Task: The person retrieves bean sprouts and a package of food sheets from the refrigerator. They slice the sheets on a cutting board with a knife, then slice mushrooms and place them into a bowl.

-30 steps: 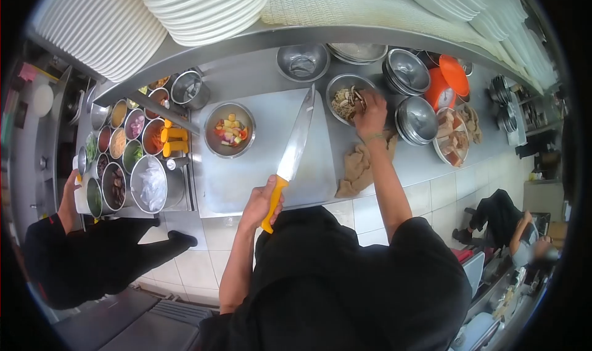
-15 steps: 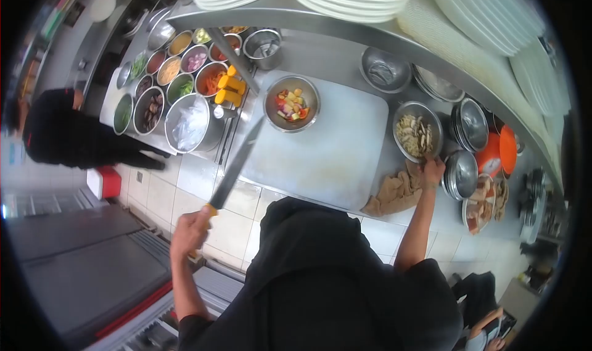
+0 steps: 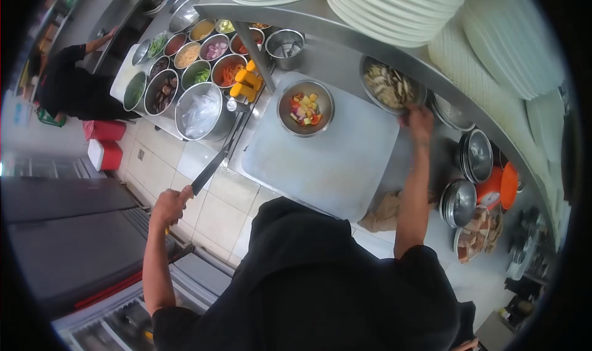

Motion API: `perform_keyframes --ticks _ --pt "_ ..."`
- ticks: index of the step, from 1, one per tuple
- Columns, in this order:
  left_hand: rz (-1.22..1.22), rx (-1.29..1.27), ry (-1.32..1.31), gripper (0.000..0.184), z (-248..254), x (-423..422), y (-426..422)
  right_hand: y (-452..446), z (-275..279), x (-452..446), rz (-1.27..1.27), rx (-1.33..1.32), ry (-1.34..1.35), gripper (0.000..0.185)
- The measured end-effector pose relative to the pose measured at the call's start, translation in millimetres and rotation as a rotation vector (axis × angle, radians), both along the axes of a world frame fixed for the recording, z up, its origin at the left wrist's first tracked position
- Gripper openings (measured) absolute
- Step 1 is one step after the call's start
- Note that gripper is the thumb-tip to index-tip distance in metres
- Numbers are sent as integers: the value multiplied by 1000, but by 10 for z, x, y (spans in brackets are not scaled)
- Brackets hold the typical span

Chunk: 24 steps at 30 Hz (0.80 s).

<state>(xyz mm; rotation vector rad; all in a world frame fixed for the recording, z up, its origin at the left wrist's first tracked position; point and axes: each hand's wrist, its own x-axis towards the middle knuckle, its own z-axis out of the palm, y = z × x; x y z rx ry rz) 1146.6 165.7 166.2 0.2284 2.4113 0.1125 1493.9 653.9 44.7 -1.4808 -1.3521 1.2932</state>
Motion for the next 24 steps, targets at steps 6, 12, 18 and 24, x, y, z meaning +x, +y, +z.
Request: perform_keyframes --ticks 6,12,18,24 --pt "-167 207 -72 47 -108 -400 227 573 -452 -1133 74 -191 189 29" --pt "-33 565 21 41 144 -770 170 823 -881 -1649 14 -339 333 39" --pt "304 816 114 37 -194 -2098 -383 586 -1109 -1249 258 -240 211 44" --pt "452 1010 271 32 -669 -3903 -363 -669 -1072 -508 -198 302 168 28"
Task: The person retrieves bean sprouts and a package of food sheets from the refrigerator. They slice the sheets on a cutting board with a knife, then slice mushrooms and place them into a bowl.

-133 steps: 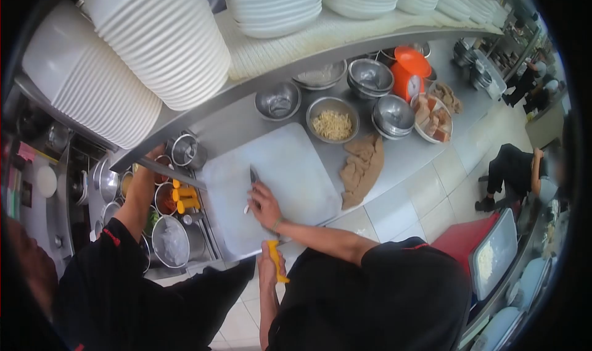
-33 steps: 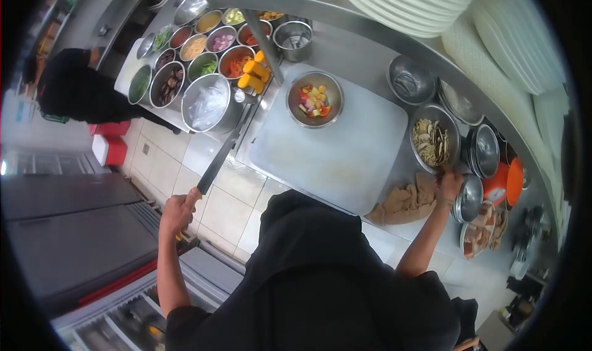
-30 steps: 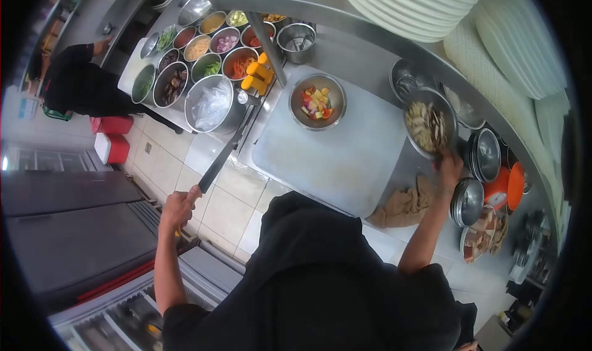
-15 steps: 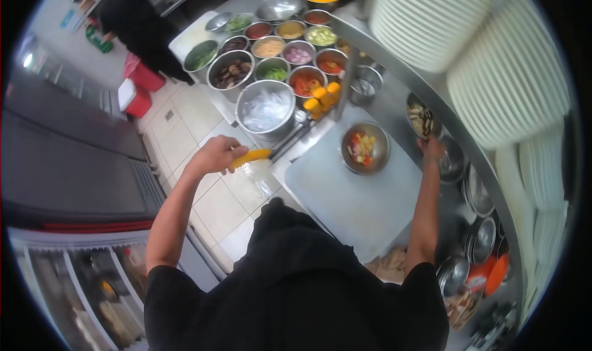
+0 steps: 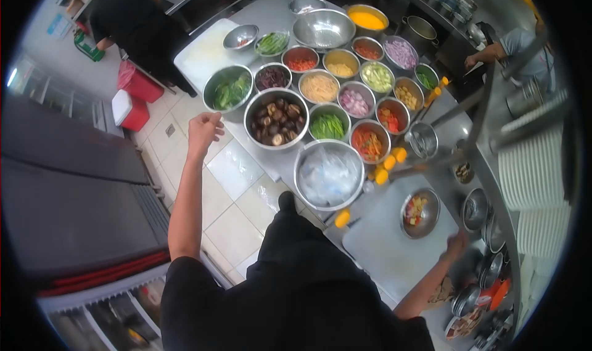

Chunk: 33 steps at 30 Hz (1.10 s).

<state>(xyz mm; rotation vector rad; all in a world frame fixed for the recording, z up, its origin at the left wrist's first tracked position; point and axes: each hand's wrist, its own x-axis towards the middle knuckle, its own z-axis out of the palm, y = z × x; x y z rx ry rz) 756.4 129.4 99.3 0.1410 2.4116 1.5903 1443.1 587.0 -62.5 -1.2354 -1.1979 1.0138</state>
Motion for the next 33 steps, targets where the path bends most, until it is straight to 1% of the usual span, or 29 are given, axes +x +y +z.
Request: perform_keyframes --ticks 1,2,3,4,5,6,7,8,9,10,11,12,13,14,15,16,17,18,19,20,21,22,23,25,26,28,30,31,33 --pt "51 19 67 31 -66 -343 70 -316 24 52 -60 151 -43 28" --pt "34 23 62 31 -127 -696 147 -599 62 58 -209 133 -175 30" --pt "52 -86 179 30 -186 -1060 234 -868 93 74 -361 111 -308 32" --pt "67 -192 294 29 -251 -1393 336 -1111 113 136 -463 -5 -372 30" --pt "44 -181 288 29 -310 -1702 467 -1322 113 223 -568 -119 -430 30" --pt "15 -262 460 27 -358 -2001 607 -1499 4 419 -594 -112 -433 30" --pt "-12 -337 635 26 -407 -2296 755 -1639 -194 687 -562 -29 -275 27" --pt "-32 -314 634 26 -481 -2598 916 -1783 -322 848 -528 59 -119 28" --pt "-89 -365 676 27 -565 -2850 1074 -2005 -405 1045 -559 70 -130 28" --pt "-150 -414 721 28 -654 -3105 1230 -2256 -458 1199 -567 -72 -120 28" --pt "-208 -540 692 33 -757 -3362 1363 -2577 -326 1165 -585 -221 -111 30" --pt "-282 -663 672 38 -845 -3598 1507 -2968 -97 1206 -647 -220 -121 30" --pt "-344 -693 719 51 -980 -3814 1611 -3329 90 987 -668 -318 -407 29" --pt "-413 -734 698 58 -1104 -4028 1698 -3391 513 144 -691 -438 -686 31" --pt "-454 -727 728 61 -1336 -4314 1741 -3580 644 -49 -678 -416 -675 31" --pt "-496 -733 651 57 -1461 -4506 1790 -3807 738 -138 -672 -394 -670 33" --pt "-716 -786 827 53 -1916 -5019 1794 -3986 668 -71 -738 -429 -710 33" --pt "-678 -918 734 51 -1779 -4926 1918 -4092 829 -325 -765 -450 -821 34" --pt "-751 -846 861 48 -2120 -5320 1938 -4268 792 -273 -779 -479 -897 35" --pt "-776 -832 783 47 -1939 -5157 1970 -4433 705 -160 -816 -587 -847 35" --pt "-777 -920 741 47 -1837 -5079 2012 -4544 744 -218 -813 -583 -977 34" --pt "-758 -984 785 47 -1848 -5079 2039 -4663 677 -192 -828 -554 -978 33" --pt "-774 -978 848 48 -1829 -5033 2040 -4738 701 -242 -833 -575 -963 32" --pt "-752 -996 925 50 -1866 -5013 2011 -4701 783 -548 -869 -590 -939 31" --pt "-719 -1022 940 51 -1855 -4973 2028 -4647 878 -730 -835 -610 -982 30" --pt "-774 -1091 1002 43 -1842 -4979 2048 -4633 914 -823 -830 -623 -1012 29" --pt "-696 -1041 873 36 -1842 -5000 2067 -4589 871 -918 -775 -599 -910 27" --pt "-697 -1030 886 36 -1781 -4972 2100 -4545 929 -1000 -753 -615 -926 26" --pt "-437 -741 263 24 -1397 -4621 2040 -4487 917 -1015 -740 -641 -919 25"
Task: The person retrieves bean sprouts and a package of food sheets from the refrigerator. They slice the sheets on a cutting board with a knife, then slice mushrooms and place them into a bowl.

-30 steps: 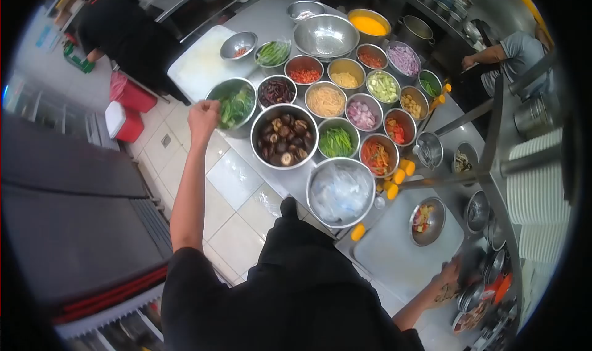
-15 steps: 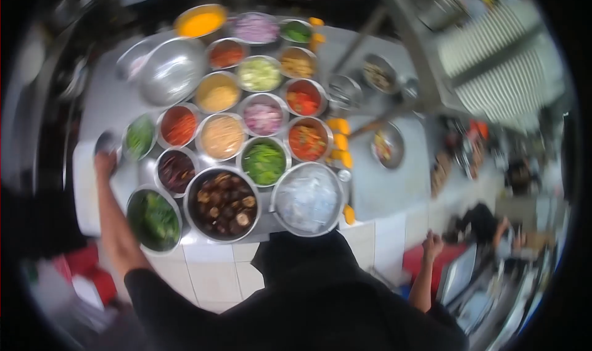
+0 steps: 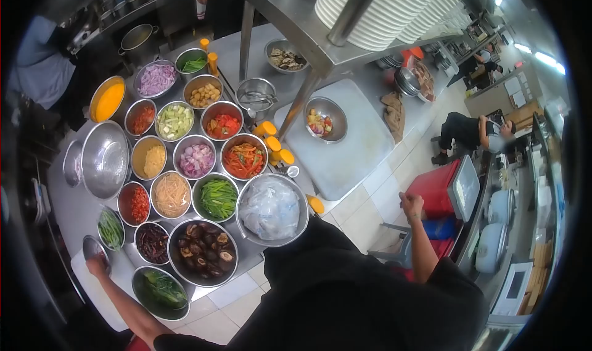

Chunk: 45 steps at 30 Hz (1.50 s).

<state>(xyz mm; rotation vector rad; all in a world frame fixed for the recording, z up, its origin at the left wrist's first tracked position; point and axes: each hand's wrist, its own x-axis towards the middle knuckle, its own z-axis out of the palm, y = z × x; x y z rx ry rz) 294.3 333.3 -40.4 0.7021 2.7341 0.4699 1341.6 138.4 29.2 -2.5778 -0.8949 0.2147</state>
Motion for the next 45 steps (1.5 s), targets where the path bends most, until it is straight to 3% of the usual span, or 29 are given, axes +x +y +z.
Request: perform_keyframes --ticks 2,3,4,5,8,9,11,13,15,16,18,21,23,25,27,31,33,36,38,42,45 --pt "-107 75 -62 18 -485 -664 -246 48 -24 -3 7 -19 12 25" --pt "-209 143 -128 21 -410 -638 -187 76 -56 -11 -16 30 68 25" --pt "-150 350 -494 13 -363 -569 -288 107 -82 -14 -38 79 124 24" --pt "-154 357 -489 13 -361 -591 -277 150 -93 -13 -39 87 129 24" --pt "383 1086 -969 23 -382 -706 -315 236 -132 -51 -23 87 152 26" --pt "383 1105 -958 23 -293 -603 -365 255 -147 -57 -18 151 224 26" --pt "73 1234 -763 25 -131 -327 -483 311 -259 -17 -5 215 309 27" --pt "260 1515 -1107 27 24 -295 -497 314 -416 64 15 305 439 27" --pt "131 1613 -1315 26 144 -157 -545 337 -512 80 7 328 494 29" --pt "135 1636 -1296 26 238 -44 -549 342 -549 72 19 345 507 30" --pt "-356 1586 -1734 23 484 287 -504 357 -574 33 26 341 544 29" --pt "-358 1505 -1698 17 930 979 -486 397 -629 -3 23 361 620 28" --pt "-139 1461 -1397 14 1225 1706 -502 440 -652 -83 4 353 645 28" --pt "181 1443 -1489 15 1574 2553 -495 497 -785 -102 72 354 679 29" --pt "1 1247 -1718 14 1898 3428 -612 576 -888 -105 80 349 678 30" --pt "24 869 -2162 15 2078 4908 -746 694 -1008 -74 173 403 780 31" --pt "-209 672 -2318 16 2093 5627 -802 714 -952 -26 206 419 809 31" --pt "-103 457 -2260 21 2284 6714 -814 598 -895 185 185 479 812 29" --pt "-69 161 -2274 26 2354 7389 -765 428 -923 434 141 526 827 28" --pt "-471 -66 -2269 32 2720 8584 -727 -71 -961 1076 -22 603 812 26" --pt "-797 -164 -2143 37 3359 9292 -822 -536 -975 1571 -155 626 768 27"
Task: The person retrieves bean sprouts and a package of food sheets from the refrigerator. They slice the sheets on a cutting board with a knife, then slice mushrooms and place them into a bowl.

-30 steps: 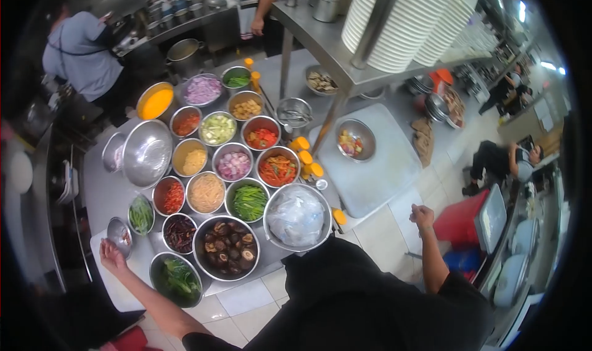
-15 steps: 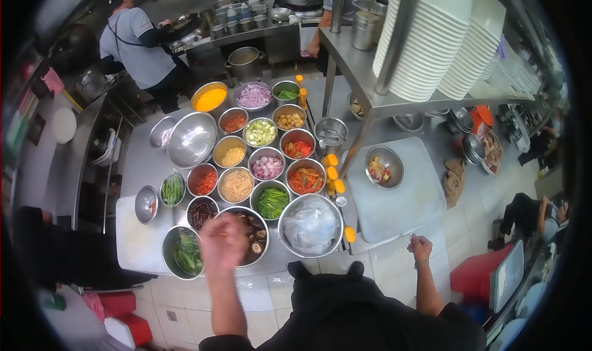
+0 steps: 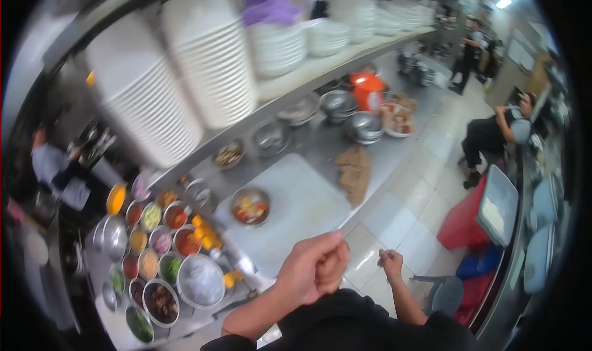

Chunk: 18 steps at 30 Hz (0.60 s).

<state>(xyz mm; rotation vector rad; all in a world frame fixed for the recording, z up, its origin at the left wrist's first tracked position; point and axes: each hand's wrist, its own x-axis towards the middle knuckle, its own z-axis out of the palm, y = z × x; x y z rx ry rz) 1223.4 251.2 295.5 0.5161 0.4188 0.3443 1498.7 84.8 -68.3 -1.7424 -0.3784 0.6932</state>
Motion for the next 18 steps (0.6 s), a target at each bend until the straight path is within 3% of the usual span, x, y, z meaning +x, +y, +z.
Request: perform_keyframes --ticks 2,3,7,10,14,16,17,18 --pt "-86 456 -166 38 383 249 -230 -330 -127 283 -90 -68 -95 26" --pt "-121 481 -188 38 527 387 -269 -463 -165 421 -127 -41 -107 26" --pt "-378 813 -749 32 960 884 -418 -1006 -268 804 -338 -104 -35 25" --pt "-339 777 -863 45 885 1218 -575 -1374 -408 898 -443 -54 -47 23" --pt "-412 814 -820 45 992 1489 -652 -1513 -264 899 -614 -68 59 23" --pt "-568 639 -295 45 1194 1476 -684 -1515 -241 894 -647 -69 132 23" --pt "-585 616 -285 45 1033 1556 -660 -1508 -325 913 -662 -71 176 23" --pt "-584 425 -360 42 773 1648 -618 -1512 -444 902 -657 -53 212 24"
